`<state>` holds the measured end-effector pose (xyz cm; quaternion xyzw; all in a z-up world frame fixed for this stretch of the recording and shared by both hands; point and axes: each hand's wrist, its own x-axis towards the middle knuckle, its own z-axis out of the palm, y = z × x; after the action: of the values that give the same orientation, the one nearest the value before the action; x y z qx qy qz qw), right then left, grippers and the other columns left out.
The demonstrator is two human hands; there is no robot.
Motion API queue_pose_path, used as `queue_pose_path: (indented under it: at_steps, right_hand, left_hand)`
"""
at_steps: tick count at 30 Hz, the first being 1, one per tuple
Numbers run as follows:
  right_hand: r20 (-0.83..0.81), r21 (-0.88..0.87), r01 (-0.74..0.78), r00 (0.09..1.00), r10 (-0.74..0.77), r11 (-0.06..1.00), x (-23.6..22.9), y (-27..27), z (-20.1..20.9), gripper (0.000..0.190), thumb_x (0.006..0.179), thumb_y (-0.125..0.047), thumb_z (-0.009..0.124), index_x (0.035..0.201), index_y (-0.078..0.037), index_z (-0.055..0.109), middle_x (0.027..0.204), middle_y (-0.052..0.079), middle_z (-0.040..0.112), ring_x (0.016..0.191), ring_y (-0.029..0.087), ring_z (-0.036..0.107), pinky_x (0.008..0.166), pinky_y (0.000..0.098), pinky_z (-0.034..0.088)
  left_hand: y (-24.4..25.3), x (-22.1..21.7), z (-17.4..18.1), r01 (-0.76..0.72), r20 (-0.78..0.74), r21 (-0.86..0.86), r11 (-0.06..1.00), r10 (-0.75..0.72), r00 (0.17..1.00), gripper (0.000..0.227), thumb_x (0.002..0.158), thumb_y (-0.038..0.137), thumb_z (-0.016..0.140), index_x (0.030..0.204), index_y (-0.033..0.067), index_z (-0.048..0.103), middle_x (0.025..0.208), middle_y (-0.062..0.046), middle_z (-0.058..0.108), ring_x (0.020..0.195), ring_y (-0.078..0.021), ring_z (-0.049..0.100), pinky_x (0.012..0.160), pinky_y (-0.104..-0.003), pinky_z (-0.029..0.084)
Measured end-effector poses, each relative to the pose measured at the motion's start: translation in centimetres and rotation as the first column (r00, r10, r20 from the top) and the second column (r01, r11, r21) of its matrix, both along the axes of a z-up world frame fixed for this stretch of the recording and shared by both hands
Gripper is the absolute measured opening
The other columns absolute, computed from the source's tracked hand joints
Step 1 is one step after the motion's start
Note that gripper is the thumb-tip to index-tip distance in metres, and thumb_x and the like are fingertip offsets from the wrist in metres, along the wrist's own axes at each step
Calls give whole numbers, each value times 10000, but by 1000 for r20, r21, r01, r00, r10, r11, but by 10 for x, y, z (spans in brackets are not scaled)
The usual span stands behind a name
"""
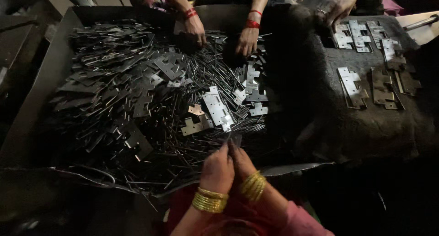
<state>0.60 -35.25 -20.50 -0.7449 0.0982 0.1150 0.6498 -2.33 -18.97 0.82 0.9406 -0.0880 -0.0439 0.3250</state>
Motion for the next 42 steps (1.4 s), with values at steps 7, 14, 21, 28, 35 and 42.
queue_pose_path:
  at_steps: [7, 14, 21, 28, 35, 42]
  right_hand:
    - [206, -250, 258, 956, -209, 933, 107, -48, 71, 285, 939, -221, 672, 1183, -75, 687, 1067, 145, 759, 876, 236, 686, 755, 384, 533]
    - [-383, -917, -204, 691, 613, -343, 119, -101, 105, 206, 856, -104, 634, 1032, -131, 739, 1479, 186, 480, 1174, 304, 603, 892, 370, 558]
    - [352, -926, 168, 705, 615, 337, 112, -135, 132, 286, 782, -96, 686, 1068, -104, 697, 1230, 152, 615, 1097, 357, 634, 888, 420, 557]
    - [-103, 526, 638, 704, -702, 562, 60, -131, 158, 209, 1039, -220, 580, 1076, -16, 610, 1045, 184, 695, 940, 329, 698, 821, 467, 576]
    - [-518, 516, 746, 663, -540, 421, 34, -103, 51, 298, 986, -102, 627, 1210, 92, 643, 995, 165, 742, 835, 312, 722, 739, 450, 614]
    - [-306, 516, 533, 846, -436, 671, 21, -41, 34, 282, 918, -114, 719, 1150, 41, 675, 1004, 122, 748, 835, 266, 721, 697, 423, 616]
  left_hand:
    - [75, -7, 2, -329, -223, -146, 933, 293, 930, 395, 963, 262, 600, 1344, 163, 636, 1164, -143, 744, 1008, -305, 739, 850, -437, 590]
    - [61, 36, -8, -178, -17, -189, 966, 178, 984, 270, 930, 226, 637, 1159, 133, 744, 1136, -142, 747, 1035, -370, 700, 867, -459, 562]
    - [-65, 205, -105, 45, 187, 176, 983, -79, 979, 228, 983, 217, 544, 990, 67, 715, 1115, -175, 693, 1086, -371, 626, 868, -479, 507]
    - [-147, 277, -159, -172, 248, 393, 903, 76, 966, 202, 891, 229, 653, 978, 68, 737, 1062, -154, 720, 1006, -328, 656, 823, -451, 523]
    - [-102, 242, -101, -257, -39, 71, 964, 260, 965, 250, 837, 269, 773, 981, 65, 769, 972, -134, 763, 886, -291, 710, 782, -423, 550]
    - [19, 136, -55, -430, -306, -591, 683, 303, 902, 340, 790, 215, 885, 1029, -1, 775, 917, -106, 785, 794, -184, 698, 729, -334, 548]
